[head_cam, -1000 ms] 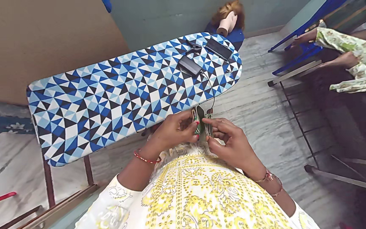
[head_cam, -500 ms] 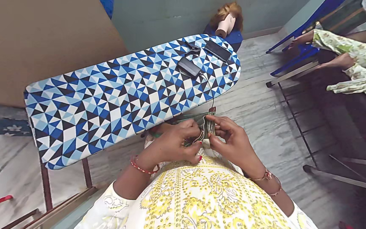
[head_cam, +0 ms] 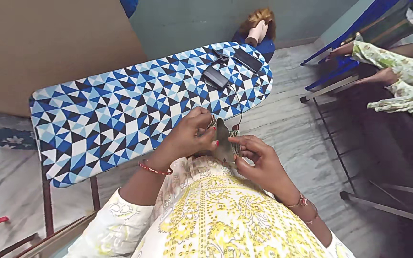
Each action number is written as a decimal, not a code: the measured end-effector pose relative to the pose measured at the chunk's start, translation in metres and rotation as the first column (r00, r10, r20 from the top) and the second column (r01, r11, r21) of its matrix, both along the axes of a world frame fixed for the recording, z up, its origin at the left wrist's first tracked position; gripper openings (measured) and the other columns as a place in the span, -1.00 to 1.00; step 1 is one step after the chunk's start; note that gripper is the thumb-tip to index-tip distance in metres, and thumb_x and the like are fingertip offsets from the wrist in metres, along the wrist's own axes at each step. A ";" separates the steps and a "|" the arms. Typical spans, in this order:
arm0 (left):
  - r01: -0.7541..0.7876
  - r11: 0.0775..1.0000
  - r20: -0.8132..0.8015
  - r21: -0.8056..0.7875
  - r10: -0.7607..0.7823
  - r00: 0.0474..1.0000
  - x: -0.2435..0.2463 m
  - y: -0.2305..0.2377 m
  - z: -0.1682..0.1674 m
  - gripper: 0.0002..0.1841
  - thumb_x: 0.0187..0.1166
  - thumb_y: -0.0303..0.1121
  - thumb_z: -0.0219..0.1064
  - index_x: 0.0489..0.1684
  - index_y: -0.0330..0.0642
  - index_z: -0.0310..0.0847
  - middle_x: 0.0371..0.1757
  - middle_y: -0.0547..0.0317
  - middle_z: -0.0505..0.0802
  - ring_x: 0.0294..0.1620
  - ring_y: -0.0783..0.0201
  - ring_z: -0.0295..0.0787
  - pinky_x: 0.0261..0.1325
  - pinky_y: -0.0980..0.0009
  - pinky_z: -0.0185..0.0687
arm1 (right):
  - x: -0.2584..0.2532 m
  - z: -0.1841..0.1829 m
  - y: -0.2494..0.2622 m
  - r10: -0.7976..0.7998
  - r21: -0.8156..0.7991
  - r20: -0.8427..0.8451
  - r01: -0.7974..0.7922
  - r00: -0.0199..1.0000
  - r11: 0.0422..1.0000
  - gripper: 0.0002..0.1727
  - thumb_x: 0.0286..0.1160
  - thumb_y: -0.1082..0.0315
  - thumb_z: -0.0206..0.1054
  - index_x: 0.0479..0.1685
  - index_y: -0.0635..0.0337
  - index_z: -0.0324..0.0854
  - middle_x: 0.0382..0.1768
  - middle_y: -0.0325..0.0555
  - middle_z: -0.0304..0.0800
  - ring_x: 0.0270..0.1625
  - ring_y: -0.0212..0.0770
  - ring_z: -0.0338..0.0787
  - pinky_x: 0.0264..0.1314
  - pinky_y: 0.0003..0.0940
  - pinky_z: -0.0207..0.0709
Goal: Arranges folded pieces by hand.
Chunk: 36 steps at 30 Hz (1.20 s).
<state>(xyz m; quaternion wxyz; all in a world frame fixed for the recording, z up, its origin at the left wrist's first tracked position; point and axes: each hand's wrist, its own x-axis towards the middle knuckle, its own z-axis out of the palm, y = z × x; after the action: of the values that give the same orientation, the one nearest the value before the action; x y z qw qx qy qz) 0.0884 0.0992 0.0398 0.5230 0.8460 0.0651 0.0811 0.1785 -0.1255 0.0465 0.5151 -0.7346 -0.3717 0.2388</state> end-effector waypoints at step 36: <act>-0.001 0.999 0.020 0.041 0.000 1.000 0.006 -0.006 0.007 -0.74 0.18 -0.27 0.54 -0.27 -0.20 0.74 0.06 0.17 0.67 -0.02 0.53 0.70 -0.17 0.61 0.75 | -0.006 0.005 -0.016 0.016 -0.138 0.185 0.010 0.983 0.990 -0.43 0.34 0.39 0.29 0.46 0.27 0.64 0.15 0.15 0.68 -0.09 -0.43 0.75 -0.07 -0.67 0.65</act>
<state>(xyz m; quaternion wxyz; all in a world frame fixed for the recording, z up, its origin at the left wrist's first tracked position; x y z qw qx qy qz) 0.0944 0.0932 0.0465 0.5062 0.8556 0.0583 0.0912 0.1725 -0.1419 0.0519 0.4256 -0.7870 -0.4016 0.1955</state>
